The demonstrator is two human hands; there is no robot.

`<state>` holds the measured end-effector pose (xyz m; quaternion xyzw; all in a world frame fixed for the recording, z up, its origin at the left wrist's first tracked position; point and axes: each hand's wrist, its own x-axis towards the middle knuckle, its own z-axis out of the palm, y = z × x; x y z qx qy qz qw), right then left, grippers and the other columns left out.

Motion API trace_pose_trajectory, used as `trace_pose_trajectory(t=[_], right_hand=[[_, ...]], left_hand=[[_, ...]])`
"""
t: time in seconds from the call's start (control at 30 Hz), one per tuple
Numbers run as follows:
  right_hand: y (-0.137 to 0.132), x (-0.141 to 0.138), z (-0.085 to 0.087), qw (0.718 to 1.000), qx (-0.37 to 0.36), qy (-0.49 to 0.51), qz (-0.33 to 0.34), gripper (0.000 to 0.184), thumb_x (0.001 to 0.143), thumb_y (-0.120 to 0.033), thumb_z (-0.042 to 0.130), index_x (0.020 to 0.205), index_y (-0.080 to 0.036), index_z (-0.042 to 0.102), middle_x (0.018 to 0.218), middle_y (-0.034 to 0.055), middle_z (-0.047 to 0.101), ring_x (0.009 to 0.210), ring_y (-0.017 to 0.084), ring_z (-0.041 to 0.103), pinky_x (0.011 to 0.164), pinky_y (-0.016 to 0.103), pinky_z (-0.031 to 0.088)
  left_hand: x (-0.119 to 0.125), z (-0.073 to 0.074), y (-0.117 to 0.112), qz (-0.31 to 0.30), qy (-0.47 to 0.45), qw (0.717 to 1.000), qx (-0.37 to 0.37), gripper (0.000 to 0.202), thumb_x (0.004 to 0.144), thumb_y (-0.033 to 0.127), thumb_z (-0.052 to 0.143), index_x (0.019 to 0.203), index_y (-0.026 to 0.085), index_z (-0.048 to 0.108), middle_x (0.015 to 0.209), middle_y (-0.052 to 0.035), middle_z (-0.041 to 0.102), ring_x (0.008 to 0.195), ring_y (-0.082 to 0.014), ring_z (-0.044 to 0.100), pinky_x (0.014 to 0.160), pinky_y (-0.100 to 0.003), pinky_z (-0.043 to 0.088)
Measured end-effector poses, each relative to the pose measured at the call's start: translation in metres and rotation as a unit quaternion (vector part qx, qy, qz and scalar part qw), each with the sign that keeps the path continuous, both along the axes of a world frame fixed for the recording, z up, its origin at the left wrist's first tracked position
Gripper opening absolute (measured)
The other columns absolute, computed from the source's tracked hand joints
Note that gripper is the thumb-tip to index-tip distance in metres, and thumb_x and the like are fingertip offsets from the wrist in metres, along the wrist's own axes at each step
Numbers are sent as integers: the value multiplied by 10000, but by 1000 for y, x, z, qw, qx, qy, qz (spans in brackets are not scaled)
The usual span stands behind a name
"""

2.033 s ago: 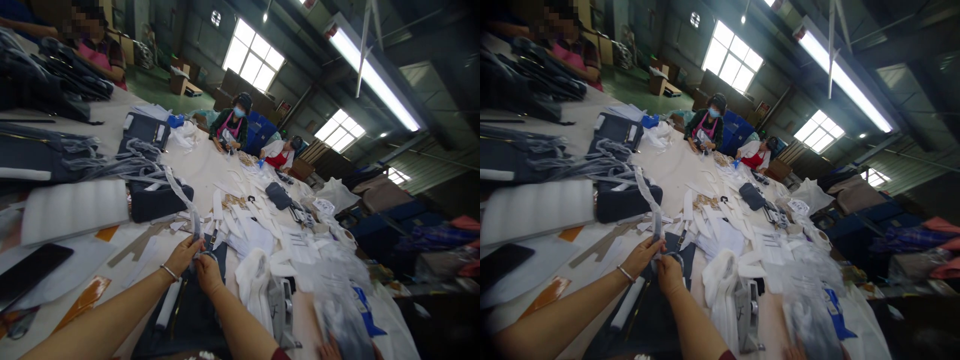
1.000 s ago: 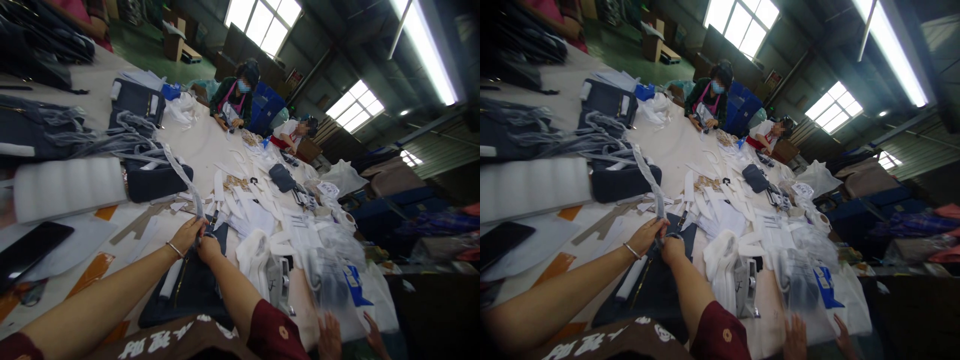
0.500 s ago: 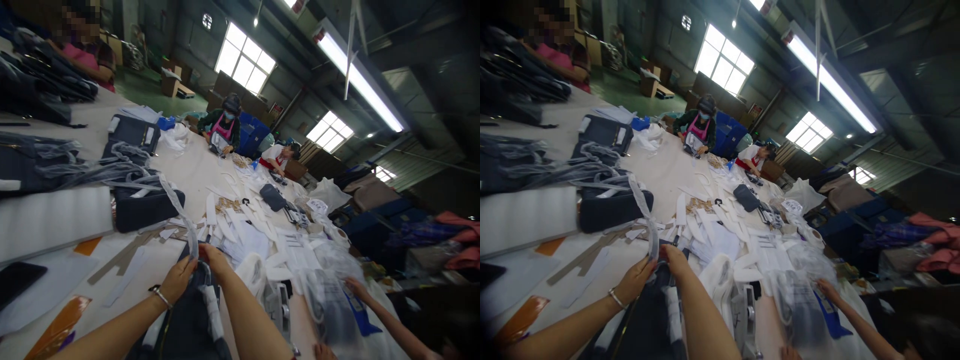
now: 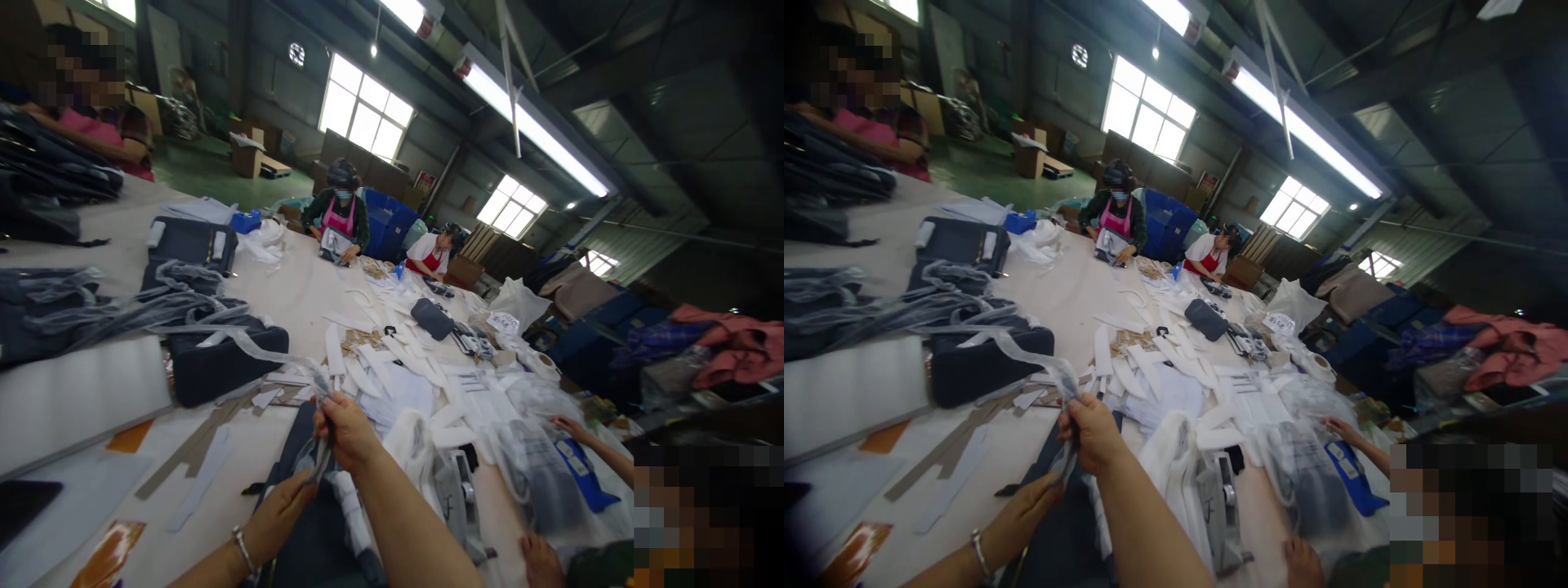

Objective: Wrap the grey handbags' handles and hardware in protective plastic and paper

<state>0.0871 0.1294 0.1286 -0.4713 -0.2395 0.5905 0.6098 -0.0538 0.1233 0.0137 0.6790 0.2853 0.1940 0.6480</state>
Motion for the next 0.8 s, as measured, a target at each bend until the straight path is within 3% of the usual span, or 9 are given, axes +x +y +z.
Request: trace_pose_trajectory(t=[0.1, 0.17, 0.23, 0.3, 0.37, 0.43, 0.53, 0.67, 0.8], right_hand=[[-14, -4, 4, 992, 53, -109, -36, 329, 785, -492, 627, 869, -189, 529, 568, -74, 453, 435, 63, 320, 446, 194, 285], [-27, -9, 4, 976, 77, -201, -43, 305, 829, -495, 573, 818, -196, 515, 583, -57, 453, 475, 82, 352, 466, 208, 294], [-40, -15, 3, 953, 90, -285, -42, 291, 866, -475, 534, 780, -197, 525, 613, -34, 467, 541, 103, 402, 517, 221, 343], [-53, -22, -2, 935, 86, -341, -37, 283, 888, -457, 509, 771, -201, 542, 642, -19, 477, 596, 121, 431, 555, 230, 369], [-64, -29, -12, 929, 66, -363, -31, 273, 891, -455, 498, 776, -213, 549, 648, -14, 470, 611, 134, 431, 556, 235, 370], [-74, -37, -27, 933, 43, -356, -29, 263, 881, -461, 499, 767, -227, 540, 635, -16, 437, 596, 141, 410, 544, 244, 364], [-87, -47, -54, 946, 21, -321, -47, 255, 853, -467, 512, 735, -241, 509, 626, -17, 389, 568, 148, 373, 541, 270, 359], [-104, -51, -79, 943, -15, -325, -67, 195, 816, -420, 529, 728, -247, 538, 641, 0, 413, 581, 170, 413, 571, 312, 387], [-117, -35, -65, 944, -20, -327, 21, 180, 775, -316, 565, 905, -243, 665, 812, 45, 625, 798, 223, 617, 729, 351, 479]], left_hand=[[-3, 24, 11, 14, -63, 992, -109, 239, 714, 480, 728, 842, 280, 747, 867, -80, 694, 904, -305, 611, 856, -390, 473], [-3, 55, 24, 40, -162, 966, -196, 403, 617, 423, 815, 990, 290, 740, 1082, -74, 692, 1135, -317, 569, 1000, -387, 427], [-1, 94, 40, 39, -257, 919, -296, 465, 634, 439, 803, 1048, 252, 708, 1119, -86, 678, 1179, -303, 560, 1020, -388, 433], [2, 134, 57, 53, -286, 869, -401, 413, 753, 448, 720, 1067, 185, 671, 1059, -112, 682, 1078, -275, 621, 949, -395, 496], [6, 167, 72, 131, -275, 828, -470, 251, 895, 359, 585, 1032, 155, 638, 846, -64, 674, 781, -176, 666, 779, -329, 556], [11, 188, 82, 196, -272, 823, -459, 169, 950, 274, 510, 981, 144, 612, 663, 13, 585, 524, -93, 562, 584, -245, 524], [17, 200, 85, 230, -293, 859, -350, 160, 953, 274, 518, 908, 139, 591, 581, 56, 490, 413, -56, 418, 448, -194, 423], [22, 202, 67, 190, -314, 897, -248, 295, 866, 440, 647, 845, 155, 572, 527, 74, 437, 397, -42, 327, 422, -170, 358], [23, 202, 39, 121, -300, 922, -214, 513, 742, 619, 708, 668, 176, 462, 454, 100, 299, 387, -37, 239, 394, -157, 235]])
